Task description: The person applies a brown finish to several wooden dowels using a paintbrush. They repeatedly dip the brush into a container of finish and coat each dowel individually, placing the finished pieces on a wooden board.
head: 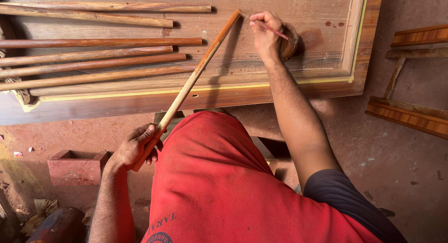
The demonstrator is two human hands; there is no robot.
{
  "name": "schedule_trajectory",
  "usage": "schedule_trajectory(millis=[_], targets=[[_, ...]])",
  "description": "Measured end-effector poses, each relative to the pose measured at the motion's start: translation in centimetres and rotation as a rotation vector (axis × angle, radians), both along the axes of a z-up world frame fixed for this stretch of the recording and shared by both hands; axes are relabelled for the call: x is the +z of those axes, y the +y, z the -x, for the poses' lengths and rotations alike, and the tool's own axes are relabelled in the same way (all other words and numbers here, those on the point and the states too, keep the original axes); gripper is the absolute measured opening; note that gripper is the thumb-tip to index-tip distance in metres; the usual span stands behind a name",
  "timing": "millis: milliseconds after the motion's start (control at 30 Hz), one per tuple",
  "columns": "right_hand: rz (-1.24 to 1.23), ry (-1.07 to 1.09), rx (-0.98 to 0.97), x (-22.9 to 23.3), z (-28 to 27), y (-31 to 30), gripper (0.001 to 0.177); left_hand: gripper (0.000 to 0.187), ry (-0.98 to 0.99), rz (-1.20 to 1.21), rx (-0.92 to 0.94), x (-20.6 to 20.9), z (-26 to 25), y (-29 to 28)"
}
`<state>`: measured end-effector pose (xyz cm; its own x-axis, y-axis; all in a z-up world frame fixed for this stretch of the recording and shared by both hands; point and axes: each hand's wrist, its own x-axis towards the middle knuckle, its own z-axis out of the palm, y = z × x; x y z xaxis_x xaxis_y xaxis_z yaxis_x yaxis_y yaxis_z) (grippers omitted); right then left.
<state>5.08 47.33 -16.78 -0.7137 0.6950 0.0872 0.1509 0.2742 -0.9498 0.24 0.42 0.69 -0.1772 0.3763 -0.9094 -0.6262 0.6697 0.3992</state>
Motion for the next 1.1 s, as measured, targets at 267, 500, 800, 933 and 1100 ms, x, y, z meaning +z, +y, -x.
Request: schedule_trajectory(millis=[267, 500, 800, 933, 1100], targets=[[0.2, 0.011, 0.442, 6.4, -7.1, -12.1, 0.02, 0.043, -0.008, 0.032, -0.019, 0.2, 0.0, 0.2], [0.268, 0.024, 0.192, 4.0, -2.5, -5.3, 0.018, 0.046, 0.029, 0.031, -0.056, 0.6, 0.0, 0.5], [-0.145, 0.031, 0.527, 11.2, -7.3, -15.0, 0.016, 0.048, 0.047, 0.052, -0.089, 1.3, 0.4, 1.0], [0.452, 0.037, 0.449, 9.0, -5.4, -11.0, 0.019, 0.05, 0.116, 0.077, -0.169, 1.9, 0.0, 1.2], [0.292, -0.267, 0.046, 4.3, 0.2, -1.0, 0.022, 0.052, 0.231, 0.089, -0.24, 3.3, 0.0, 2.2]])
